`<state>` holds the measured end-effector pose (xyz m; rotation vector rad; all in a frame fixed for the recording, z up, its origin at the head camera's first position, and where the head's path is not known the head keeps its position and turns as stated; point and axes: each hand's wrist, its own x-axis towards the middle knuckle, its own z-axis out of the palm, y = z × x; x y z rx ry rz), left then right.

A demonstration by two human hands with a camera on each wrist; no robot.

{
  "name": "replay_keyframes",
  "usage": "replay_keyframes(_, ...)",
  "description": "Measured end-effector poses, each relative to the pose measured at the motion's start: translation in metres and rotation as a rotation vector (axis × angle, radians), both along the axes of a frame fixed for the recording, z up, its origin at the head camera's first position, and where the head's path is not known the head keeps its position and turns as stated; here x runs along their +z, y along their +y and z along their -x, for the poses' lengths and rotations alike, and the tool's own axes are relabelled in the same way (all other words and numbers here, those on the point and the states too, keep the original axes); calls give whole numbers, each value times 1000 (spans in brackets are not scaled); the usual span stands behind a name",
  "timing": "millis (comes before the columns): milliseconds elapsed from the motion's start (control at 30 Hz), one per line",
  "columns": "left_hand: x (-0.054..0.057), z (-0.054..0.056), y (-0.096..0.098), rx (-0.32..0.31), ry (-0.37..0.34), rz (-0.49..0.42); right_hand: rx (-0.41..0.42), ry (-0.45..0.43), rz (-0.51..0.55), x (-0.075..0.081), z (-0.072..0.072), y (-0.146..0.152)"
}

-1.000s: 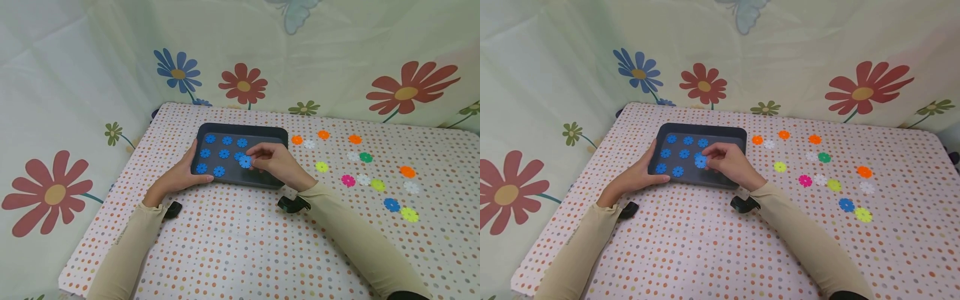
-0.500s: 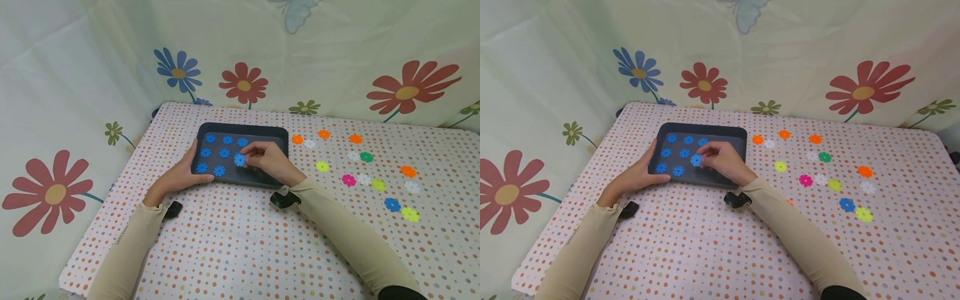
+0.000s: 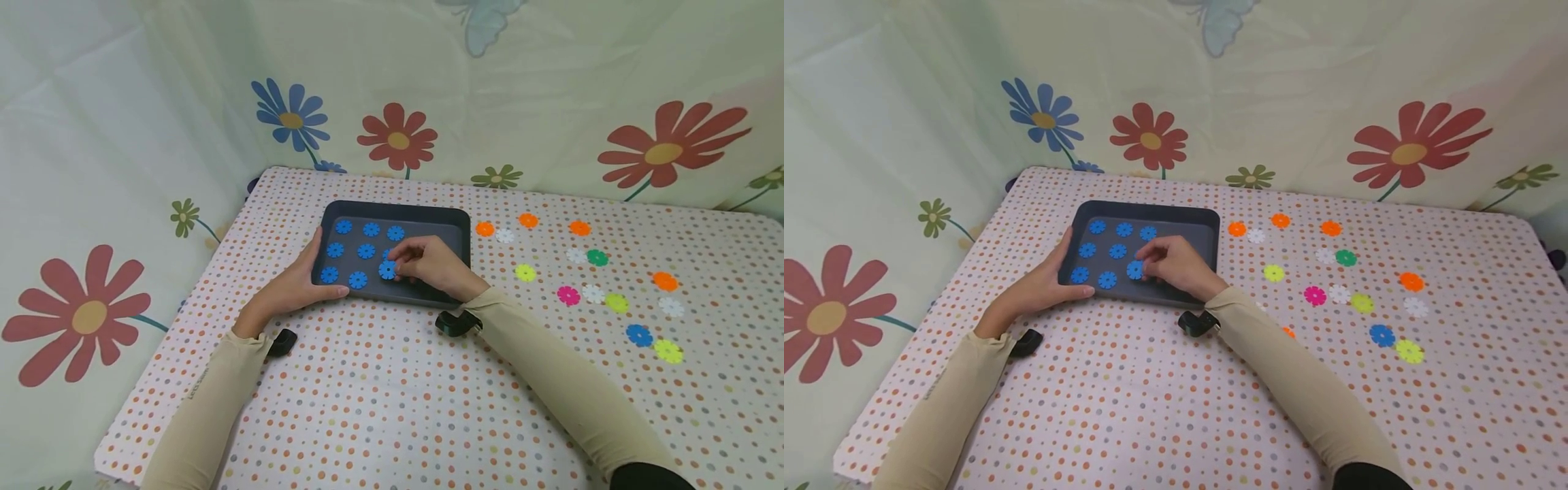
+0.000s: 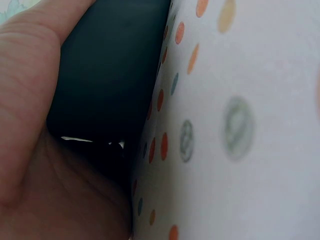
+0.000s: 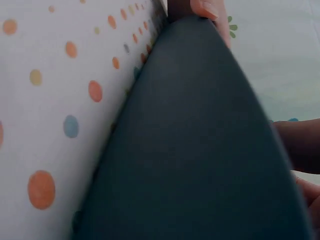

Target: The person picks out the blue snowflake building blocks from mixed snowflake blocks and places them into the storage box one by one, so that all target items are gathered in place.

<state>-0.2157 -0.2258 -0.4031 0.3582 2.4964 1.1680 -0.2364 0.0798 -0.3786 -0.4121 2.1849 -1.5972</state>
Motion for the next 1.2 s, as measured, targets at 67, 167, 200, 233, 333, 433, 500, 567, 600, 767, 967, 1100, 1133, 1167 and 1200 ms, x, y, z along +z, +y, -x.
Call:
replay_keyframes(67, 0, 0, -1, 1, -1, -1, 12, -6, -13, -2, 0, -2)
replay_keyframes(167, 0, 0, 0, 0, 2, -3, 17, -5, -32, -4, 0, -4)
replay_keyframes(200, 0, 0, -1, 1, 3, -2, 21, -2, -38, -5, 0, -5)
replay_keyframes(233, 1, 0, 0, 1, 3, 0, 24, -1, -43, -5, 0, -5)
replay_keyframes(333, 2, 0, 0, 2, 5, 4, 25, 7, -52, -6, 0, -6)
replay_keyframes(433, 2, 0, 0, 5, 4, 10, 34, 10, -56, -8, 0, -7)
replay_keyframes(500, 2, 0, 0, 4, 6, 9, 31, 7, -55, -8, 0, -7)
replay_keyframes(567, 2, 0, 0, 4, 4, 9, 31, 8, -58, -8, 0, -7)
replay_keyframes(600, 2, 0, 0, 4, 4, 10, 32, 8, -57, -8, 0, -7)
replay_keyframes(767, 1, 0, 0, 3, 5, 10, 41, 18, -69, -7, 0, -7)
replay_keyframes(967, -1, 2, 0, 2, 7, 4, 36, 32, -102, -7, 0, -8)
replay_keyframes(1100, -1, 1, -1, 3, 9, 5, 36, 53, -116, -7, -1, -9)
replay_keyframes(1133, -1, 1, -1, 2, 6, 1, 35, 56, -121, -7, -1, -9)
replay_keyframes(1167, -1, 1, -1, -1, 6, -2, 35, 59, -128, -7, -1, -8)
replay_keyframes(1200, 0, 1, -1, -4, 6, -4, 36, 63, -136, -7, -1, -8)
